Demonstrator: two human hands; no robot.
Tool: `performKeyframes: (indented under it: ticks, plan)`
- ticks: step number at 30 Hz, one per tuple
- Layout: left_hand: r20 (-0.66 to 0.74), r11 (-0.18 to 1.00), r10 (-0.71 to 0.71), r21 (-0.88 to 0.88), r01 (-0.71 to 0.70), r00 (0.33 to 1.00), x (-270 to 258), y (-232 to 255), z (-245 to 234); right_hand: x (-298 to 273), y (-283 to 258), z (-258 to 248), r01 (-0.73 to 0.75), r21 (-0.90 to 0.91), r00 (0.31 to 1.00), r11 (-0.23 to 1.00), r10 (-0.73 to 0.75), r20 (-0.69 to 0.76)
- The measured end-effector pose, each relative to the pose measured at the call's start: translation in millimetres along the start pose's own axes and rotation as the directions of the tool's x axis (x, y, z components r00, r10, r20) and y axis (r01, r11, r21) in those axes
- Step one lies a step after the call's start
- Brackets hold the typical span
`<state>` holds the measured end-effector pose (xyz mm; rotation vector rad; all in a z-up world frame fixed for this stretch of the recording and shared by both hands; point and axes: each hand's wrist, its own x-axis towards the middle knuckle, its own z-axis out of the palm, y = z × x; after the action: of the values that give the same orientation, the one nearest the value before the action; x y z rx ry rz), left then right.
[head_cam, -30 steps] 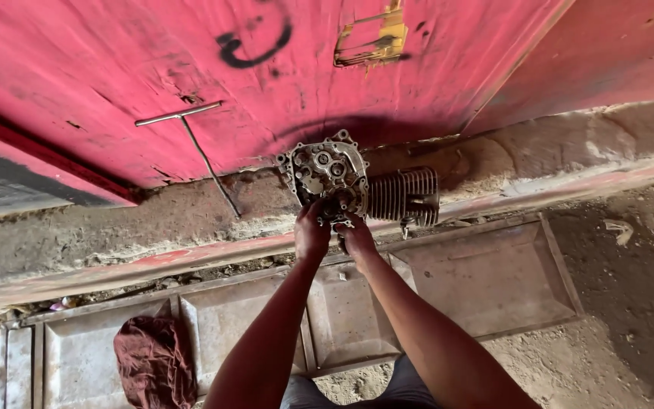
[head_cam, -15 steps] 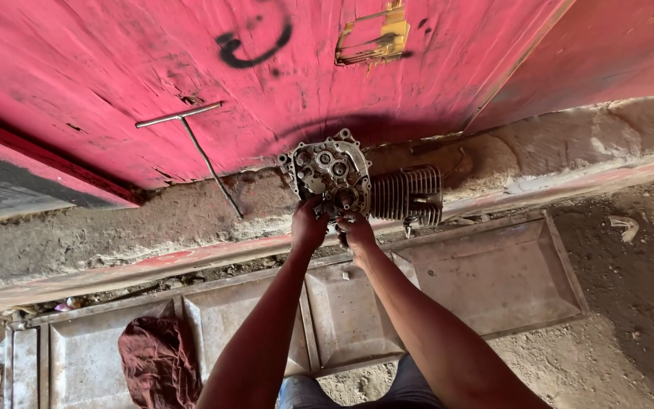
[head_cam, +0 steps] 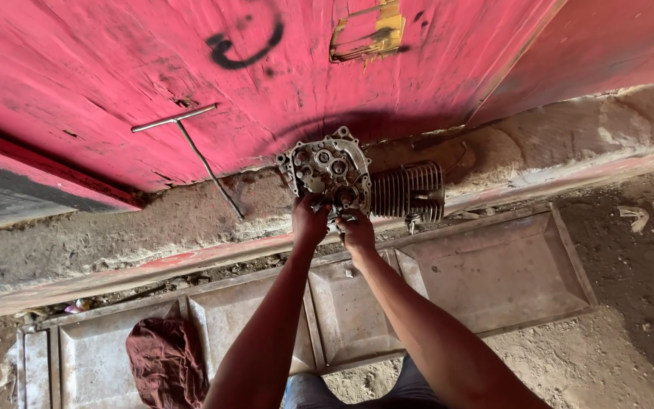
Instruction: The person works on a disassembled engine block placed on the ground, using a T-handle wrench to tighten bolts on the cylinder head. They manipulate internal components with their hands and use a metal rod to adjust parts within the engine casing.
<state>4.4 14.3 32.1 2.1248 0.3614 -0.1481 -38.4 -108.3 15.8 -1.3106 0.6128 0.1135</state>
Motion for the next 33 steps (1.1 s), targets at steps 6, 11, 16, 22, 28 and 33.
performKeyframes:
  ticks: [6,11,16,22,28,33]
  plan:
    - [0.183,0.917,-0.03,-0.385,0.099,0.983,-67,-11,-31,-74,-32,-28,0.016,-0.029,0.991,0.999,-0.012,0.131]
    - [0.272,0.742,-0.113,-0.617,0.263,0.956,-143,20,-58,-112,-36,-65,0.003,-0.114,0.972,0.993,0.024,0.235]
    - [0.349,0.624,-0.196,-0.677,0.391,0.916,-177,30,-73,-137,-55,-86,0.049,-0.199,0.954,0.979,0.013,0.301]
    - [0.333,0.577,-0.118,-0.744,0.338,0.935,-200,79,-107,-175,-134,-86,0.059,-0.611,0.917,0.79,0.199,0.347]
    - [0.349,0.597,0.031,-0.758,0.263,0.937,-222,148,-147,-209,-198,-79,0.241,-0.569,0.899,0.786,0.04,0.436]
    - [0.3,0.49,0.176,-0.852,0.181,0.937,-231,177,-166,-225,-229,-76,0.155,-0.072,0.888,0.985,-0.107,0.446]
